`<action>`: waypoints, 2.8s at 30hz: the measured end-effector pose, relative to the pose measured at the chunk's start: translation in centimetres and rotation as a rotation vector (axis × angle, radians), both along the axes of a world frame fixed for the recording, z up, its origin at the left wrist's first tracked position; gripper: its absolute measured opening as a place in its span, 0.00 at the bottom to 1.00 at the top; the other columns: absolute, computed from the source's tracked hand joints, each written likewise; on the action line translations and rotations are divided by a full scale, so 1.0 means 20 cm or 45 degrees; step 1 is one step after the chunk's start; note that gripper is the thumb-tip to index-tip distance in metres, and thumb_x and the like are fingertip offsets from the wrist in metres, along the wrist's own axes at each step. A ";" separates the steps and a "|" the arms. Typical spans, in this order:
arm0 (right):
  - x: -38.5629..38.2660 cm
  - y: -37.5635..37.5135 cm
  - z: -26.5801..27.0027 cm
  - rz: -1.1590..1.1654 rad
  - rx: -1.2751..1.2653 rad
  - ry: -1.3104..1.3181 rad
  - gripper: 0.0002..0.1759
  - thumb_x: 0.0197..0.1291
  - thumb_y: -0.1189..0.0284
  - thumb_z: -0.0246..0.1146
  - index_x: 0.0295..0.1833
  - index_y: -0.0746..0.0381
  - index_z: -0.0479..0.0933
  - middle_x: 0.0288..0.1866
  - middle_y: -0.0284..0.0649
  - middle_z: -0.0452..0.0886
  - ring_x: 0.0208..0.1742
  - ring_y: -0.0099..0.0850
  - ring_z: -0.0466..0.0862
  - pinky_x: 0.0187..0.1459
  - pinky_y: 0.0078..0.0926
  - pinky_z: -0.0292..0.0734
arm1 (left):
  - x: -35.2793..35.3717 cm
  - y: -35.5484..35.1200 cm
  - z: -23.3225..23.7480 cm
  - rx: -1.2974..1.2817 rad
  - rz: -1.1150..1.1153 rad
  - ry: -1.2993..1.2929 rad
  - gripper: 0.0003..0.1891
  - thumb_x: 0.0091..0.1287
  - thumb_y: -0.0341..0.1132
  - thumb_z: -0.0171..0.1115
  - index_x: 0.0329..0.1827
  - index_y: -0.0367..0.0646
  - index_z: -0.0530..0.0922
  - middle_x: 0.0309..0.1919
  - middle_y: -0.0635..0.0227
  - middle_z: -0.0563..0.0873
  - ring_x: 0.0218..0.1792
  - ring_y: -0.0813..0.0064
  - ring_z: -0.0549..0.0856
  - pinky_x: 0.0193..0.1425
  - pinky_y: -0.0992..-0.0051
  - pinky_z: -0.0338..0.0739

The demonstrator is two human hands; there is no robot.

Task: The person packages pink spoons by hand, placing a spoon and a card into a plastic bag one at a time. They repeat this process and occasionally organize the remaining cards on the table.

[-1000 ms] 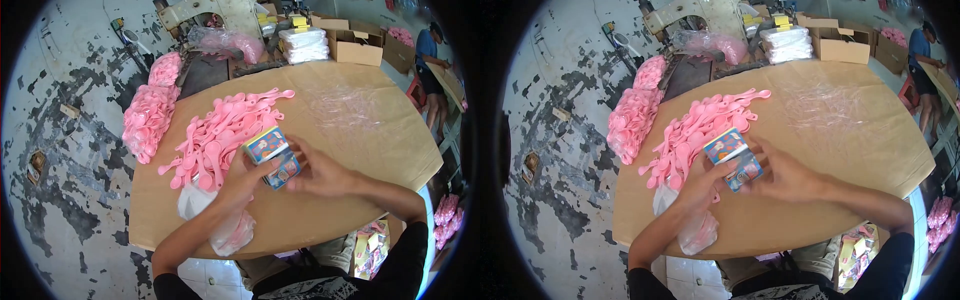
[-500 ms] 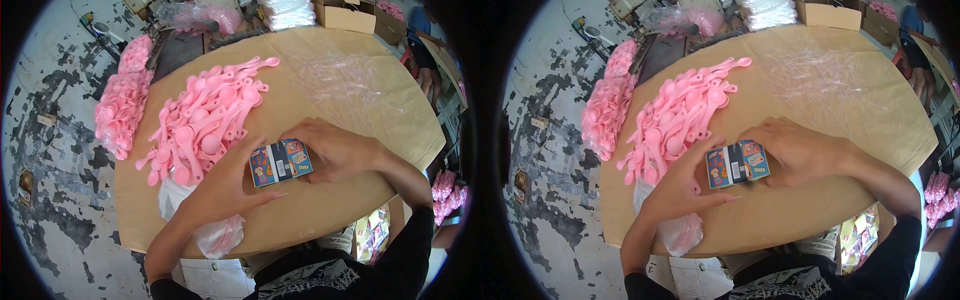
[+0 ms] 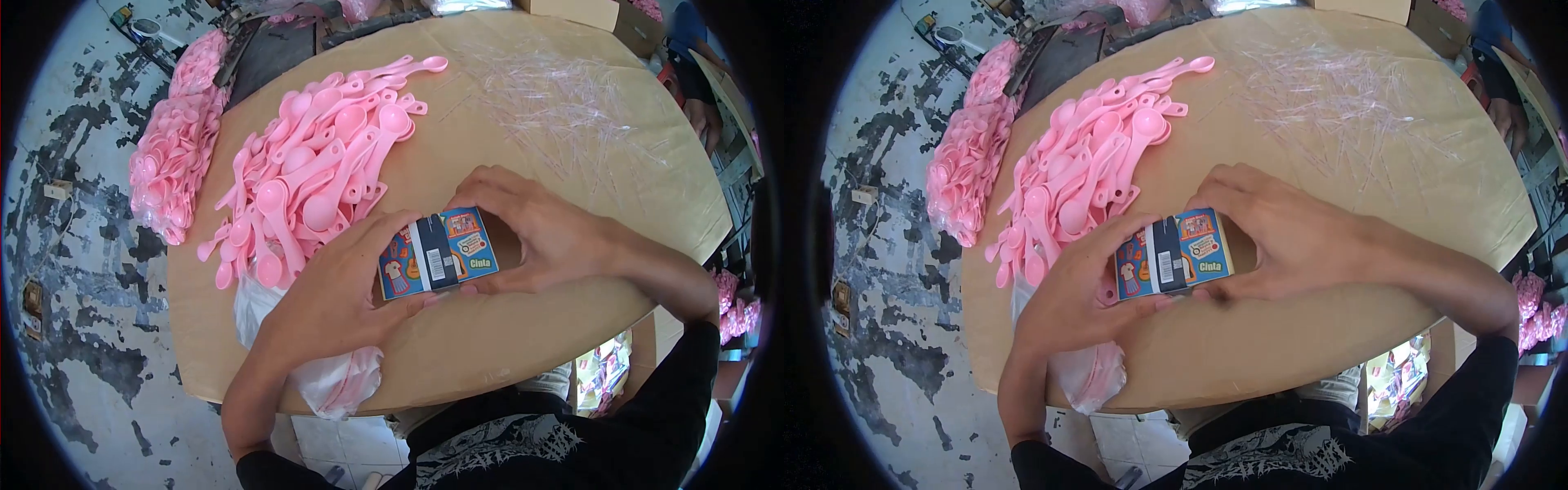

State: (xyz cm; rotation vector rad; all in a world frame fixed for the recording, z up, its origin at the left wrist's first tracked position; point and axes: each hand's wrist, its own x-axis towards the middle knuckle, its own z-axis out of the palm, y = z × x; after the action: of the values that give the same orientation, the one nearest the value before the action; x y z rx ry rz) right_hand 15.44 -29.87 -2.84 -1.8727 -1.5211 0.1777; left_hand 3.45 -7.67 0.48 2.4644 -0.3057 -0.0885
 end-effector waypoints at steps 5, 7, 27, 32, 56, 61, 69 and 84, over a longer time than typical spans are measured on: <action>0.02 -0.05 0.02 -0.025 -0.035 0.063 0.34 0.41 0.67 0.77 0.54 0.65 0.71 0.51 0.48 0.73 0.53 0.45 0.76 0.55 0.36 0.73 | 0.00 0.02 -0.01 0.013 0.023 0.003 0.37 0.51 0.35 0.77 0.65 0.37 0.69 0.55 0.55 0.79 0.56 0.63 0.81 0.62 0.68 0.72; 0.04 -0.08 0.01 -0.025 -0.051 0.073 0.34 0.40 0.68 0.77 0.54 0.65 0.70 0.51 0.48 0.73 0.53 0.45 0.77 0.55 0.36 0.73 | 0.00 0.02 -0.01 0.030 0.020 -0.009 0.38 0.50 0.34 0.77 0.65 0.37 0.69 0.54 0.55 0.80 0.55 0.63 0.81 0.62 0.68 0.72; 0.06 -0.19 0.04 -0.029 0.028 -0.340 0.26 0.46 0.65 0.74 0.54 0.54 0.79 0.50 0.45 0.81 0.47 0.47 0.82 0.47 0.42 0.78 | 0.01 0.03 -0.02 -0.032 0.069 0.025 0.38 0.48 0.29 0.78 0.64 0.37 0.70 0.52 0.59 0.81 0.54 0.70 0.80 0.61 0.70 0.73; 0.07 -0.29 0.22 -0.037 -0.295 -0.237 0.22 0.44 0.64 0.75 0.46 0.56 0.80 0.47 0.44 0.82 0.45 0.47 0.82 0.46 0.42 0.76 | 0.02 0.05 -0.02 0.013 0.044 -0.016 0.38 0.47 0.30 0.78 0.64 0.37 0.71 0.53 0.58 0.81 0.54 0.69 0.81 0.62 0.69 0.72; -0.11 -0.04 0.04 0.052 0.030 -0.096 0.22 0.46 0.71 0.74 0.47 0.58 0.73 0.46 0.47 0.78 0.50 0.49 0.79 0.51 0.43 0.76 | 0.00 -0.02 -0.04 -0.013 -0.075 -0.027 0.39 0.46 0.37 0.79 0.63 0.36 0.72 0.55 0.57 0.80 0.56 0.64 0.80 0.63 0.69 0.72; -0.10 -0.05 0.06 0.067 0.068 -0.028 0.23 0.44 0.72 0.74 0.47 0.58 0.74 0.45 0.46 0.78 0.49 0.49 0.79 0.51 0.43 0.76 | 0.00 0.01 0.00 -0.136 -0.086 0.051 0.37 0.46 0.37 0.79 0.61 0.36 0.74 0.53 0.58 0.81 0.55 0.65 0.82 0.63 0.70 0.71; -0.11 -0.01 0.02 0.066 0.032 -0.143 0.24 0.46 0.71 0.74 0.50 0.56 0.73 0.49 0.49 0.77 0.52 0.50 0.78 0.52 0.43 0.76 | -0.02 -0.05 -0.03 -0.001 -0.043 -0.127 0.37 0.46 0.40 0.79 0.59 0.35 0.74 0.51 0.57 0.81 0.52 0.63 0.82 0.61 0.69 0.73; -0.10 -0.03 0.11 0.111 -0.012 -0.078 0.21 0.43 0.73 0.74 0.43 0.57 0.74 0.41 0.43 0.78 0.47 0.49 0.78 0.49 0.43 0.74 | -0.01 0.02 0.01 -0.021 -0.058 -0.047 0.35 0.45 0.42 0.79 0.56 0.33 0.77 0.49 0.55 0.84 0.51 0.64 0.84 0.59 0.69 0.75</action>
State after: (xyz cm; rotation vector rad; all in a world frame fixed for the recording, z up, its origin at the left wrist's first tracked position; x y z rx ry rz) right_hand 13.45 -30.41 -0.69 -1.8354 -1.6478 0.1690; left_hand 3.30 -7.19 0.66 2.4454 -0.3769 -0.0594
